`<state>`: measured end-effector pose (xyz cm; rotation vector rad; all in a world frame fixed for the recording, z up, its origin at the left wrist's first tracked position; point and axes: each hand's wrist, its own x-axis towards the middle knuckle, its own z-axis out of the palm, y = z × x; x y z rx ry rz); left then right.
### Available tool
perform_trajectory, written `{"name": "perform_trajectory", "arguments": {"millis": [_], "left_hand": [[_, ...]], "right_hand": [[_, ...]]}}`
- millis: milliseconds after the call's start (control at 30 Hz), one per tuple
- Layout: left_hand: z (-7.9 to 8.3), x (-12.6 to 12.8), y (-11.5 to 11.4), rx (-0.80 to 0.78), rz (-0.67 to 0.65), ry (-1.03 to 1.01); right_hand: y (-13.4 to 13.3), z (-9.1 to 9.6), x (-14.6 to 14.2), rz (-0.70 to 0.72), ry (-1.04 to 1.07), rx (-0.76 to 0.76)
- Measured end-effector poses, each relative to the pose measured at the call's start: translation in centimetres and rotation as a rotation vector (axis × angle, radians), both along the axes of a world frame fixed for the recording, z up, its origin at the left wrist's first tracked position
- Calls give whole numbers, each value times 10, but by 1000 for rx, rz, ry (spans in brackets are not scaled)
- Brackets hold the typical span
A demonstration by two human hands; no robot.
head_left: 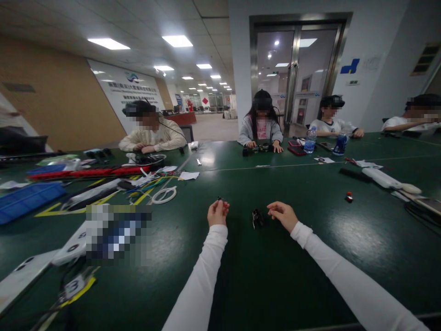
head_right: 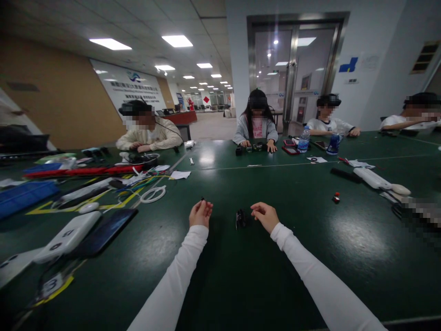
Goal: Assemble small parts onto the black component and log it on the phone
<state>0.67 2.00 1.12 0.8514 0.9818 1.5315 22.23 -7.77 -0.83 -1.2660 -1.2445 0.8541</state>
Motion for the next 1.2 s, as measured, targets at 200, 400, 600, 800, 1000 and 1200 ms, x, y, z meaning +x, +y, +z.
{"name": "perform_trajectory", "arguments": {"millis": [200, 400, 600, 800, 1000, 1200], "left_hand": [[10, 29, -42, 411, -498, 558], [7, 35, -54, 541, -685, 898], [6, -1, -17, 487, -301, 1263], [10, -104, 28, 85, 331, 1502], [11, -200, 38, -139, 597, 1492], [11, -229, 39, -32, 583, 1411]], "right_hand": [[1, -1, 0, -6, -14, -1], [0, 1, -2, -7, -33, 2], [-2, -1, -4, 2, -13, 1], [-4, -8, -2, 45, 0, -30], [-8, -8, -3, 73, -6, -41], [-10, -13, -1, 77, -42, -67]]}}
